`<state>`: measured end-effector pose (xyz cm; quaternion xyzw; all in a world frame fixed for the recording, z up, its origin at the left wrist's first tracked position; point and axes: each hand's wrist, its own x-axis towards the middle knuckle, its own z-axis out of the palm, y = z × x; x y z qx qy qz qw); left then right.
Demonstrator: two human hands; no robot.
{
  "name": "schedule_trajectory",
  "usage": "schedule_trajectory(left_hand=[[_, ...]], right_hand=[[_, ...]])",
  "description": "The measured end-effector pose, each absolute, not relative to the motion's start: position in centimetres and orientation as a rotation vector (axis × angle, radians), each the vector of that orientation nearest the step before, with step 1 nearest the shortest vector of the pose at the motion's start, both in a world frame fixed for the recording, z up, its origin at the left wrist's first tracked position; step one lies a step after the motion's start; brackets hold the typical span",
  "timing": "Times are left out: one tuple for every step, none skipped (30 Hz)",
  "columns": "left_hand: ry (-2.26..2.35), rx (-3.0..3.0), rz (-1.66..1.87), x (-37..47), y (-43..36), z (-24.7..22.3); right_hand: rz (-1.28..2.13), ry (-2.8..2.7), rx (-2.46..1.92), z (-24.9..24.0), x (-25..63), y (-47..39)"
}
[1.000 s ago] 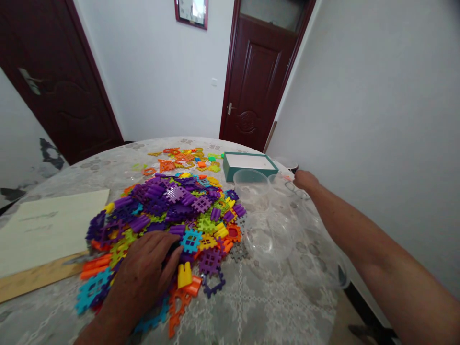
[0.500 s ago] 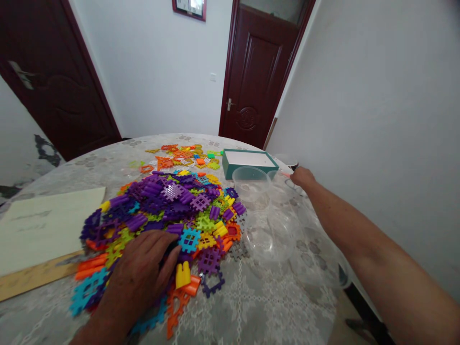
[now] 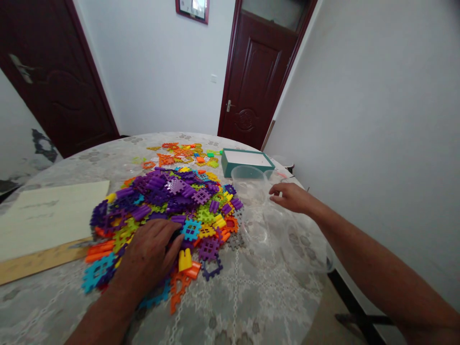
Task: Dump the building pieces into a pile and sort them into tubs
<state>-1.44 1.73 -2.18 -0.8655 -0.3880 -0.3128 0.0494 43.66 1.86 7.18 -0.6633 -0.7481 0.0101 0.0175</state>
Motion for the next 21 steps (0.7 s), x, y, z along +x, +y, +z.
schedule_trajectory(left_hand=[[-1.177, -2.638, -0.95, -1.4, 1.7, -2.2], [-1.169, -2.637, -0.951, -1.4, 1.7, -2.2], [-1.162, -2.635, -0.954, -1.4, 1.7, -2.2], [-1.156, -2.631, -0.96, -1.4, 1.7, -2.2], [-1.153, -2.627, -0.966, -1.4, 1.7, -2.2], [-1.153, -2.624, -0.968, -1.3, 1.7, -2.2], [-1.153, -2.621, -0.971, -1.4, 1.7, -2.2], [-1.154, -2.621, -0.97, -1.4, 1.6, -2.2], [-1.158, -2.62, -0.97, -1.4, 1.6, -2.2], [-1.162, -2.62, -0.969, -1.4, 1.6, -2.2], [-1.167, -2.619, -0.97, -1.4, 1.6, -2.2], [-1.172, -2.618, -0.97, -1.5, 1.6, -2.2], [-1.175, -2.617, -0.972, -1.5, 1.6, -2.2], [-1.176, -2.616, -0.974, -1.5, 1.6, -2.3], [-1.175, -2.614, -0.977, -1.5, 1.7, -2.3], [-1.173, -2.613, -0.981, -1.5, 1.7, -2.3], [-1.171, -2.613, -0.988, -1.5, 1.7, -2.3], [-1.169, -2.613, -0.994, -1.5, 1.7, -2.3], [-1.17, -2.615, -0.999, -1.5, 1.6, -2.2], [-1.171, -2.617, -1.002, -1.5, 1.6, -2.2], [-1.172, -2.618, -1.004, -1.5, 1.5, -2.2]], right_hand=[[0.024, -2.333, -2.072, 7.0, 43.1, 1.4], [0.0, -2.333, -2.114, 6.8, 42.8, 1.0], [-0.036, -2.311, -2.188, 6.5, 42.6, 0.9], [-0.077, -2.267, -2.276, 6.2, 42.6, 0.9], [-0.111, -2.214, -2.359, 5.9, 42.7, 1.0], [-0.13, -2.163, -2.423, 5.5, 42.9, 1.1], [-0.135, -2.124, -2.462, 5.2, 43.2, 1.3], [-0.133, -2.1, -2.481, 5.0, 43.5, 1.5], [-0.129, -2.092, -2.483, 4.7, 43.8, 1.7], [-0.122, -2.095, -2.476, 4.6, 43.9, 1.8], [-0.11, -2.101, -2.465, 4.4, 44.0, 1.9], [-0.093, -2.114, -2.448, 4.3, 44.1, 2.0], [-0.073, -2.13, -2.427, 4.2, 44.0, 2.1], [-0.054, -2.145, -2.406, 4.1, 43.9, 2.1], [-0.04, -2.154, -2.388, 4.1, 43.8, 2.2], [-0.033, -2.155, -2.375, 4.0, 43.6, 2.2], [-0.032, -2.149, -2.367, 4.0, 43.5, 2.2], [-0.038, -2.136, -2.366, 4.0, 43.4, 2.3], [-0.051, -2.118, -2.37, 4.1, 43.2, 2.3], [-0.069, -2.098, -2.376, 4.2, 43.1, 2.2], [-0.09, -2.082, -2.382, 4.4, 42.9, 2.2]])
